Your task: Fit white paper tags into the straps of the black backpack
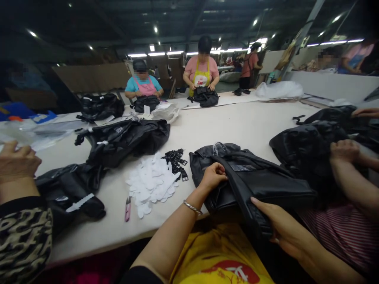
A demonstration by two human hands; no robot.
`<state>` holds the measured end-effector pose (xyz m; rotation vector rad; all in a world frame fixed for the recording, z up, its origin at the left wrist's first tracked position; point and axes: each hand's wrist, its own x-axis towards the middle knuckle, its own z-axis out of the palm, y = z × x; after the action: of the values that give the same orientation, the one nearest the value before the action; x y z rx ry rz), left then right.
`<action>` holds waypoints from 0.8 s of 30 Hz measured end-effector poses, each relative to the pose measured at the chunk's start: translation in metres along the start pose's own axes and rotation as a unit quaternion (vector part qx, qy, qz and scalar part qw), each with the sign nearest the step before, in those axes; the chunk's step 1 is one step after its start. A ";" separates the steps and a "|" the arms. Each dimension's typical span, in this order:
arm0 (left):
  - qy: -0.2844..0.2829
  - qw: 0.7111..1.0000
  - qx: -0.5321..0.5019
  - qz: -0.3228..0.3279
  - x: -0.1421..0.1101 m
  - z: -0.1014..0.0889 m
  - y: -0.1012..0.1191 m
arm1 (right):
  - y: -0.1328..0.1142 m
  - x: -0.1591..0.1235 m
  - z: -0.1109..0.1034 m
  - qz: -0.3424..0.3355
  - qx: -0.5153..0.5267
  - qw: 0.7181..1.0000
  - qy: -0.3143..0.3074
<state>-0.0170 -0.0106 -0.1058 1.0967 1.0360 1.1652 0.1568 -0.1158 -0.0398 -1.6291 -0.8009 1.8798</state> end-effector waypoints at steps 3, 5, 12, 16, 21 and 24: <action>0.022 0.996 0.087 0.010 -0.003 0.001 -0.004 | -0.002 0.001 0.000 0.035 0.030 0.998 -0.045; 0.047 0.988 0.142 0.022 -0.005 0.000 -0.007 | 0.000 0.004 0.002 0.039 0.044 0.997 -0.055; 0.054 0.958 0.278 0.054 -0.010 -0.011 0.000 | 0.010 0.009 0.007 0.041 0.066 0.997 0.008; 0.150 0.928 0.316 0.131 -0.038 -0.010 0.025 | -0.002 0.005 0.007 0.053 0.092 0.993 0.044; 0.072 0.991 0.114 0.015 -0.087 0.018 0.042 | -0.018 0.000 0.006 0.086 0.125 0.988 0.035; -0.019 0.982 -0.073 -0.171 -0.094 0.031 0.045 | -0.017 0.003 -0.003 0.063 0.068 0.996 0.015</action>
<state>-0.0038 -0.1042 -0.0519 0.7853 1.0432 0.9238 0.1596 -0.1011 -0.0296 -1.6518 -0.5557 1.9442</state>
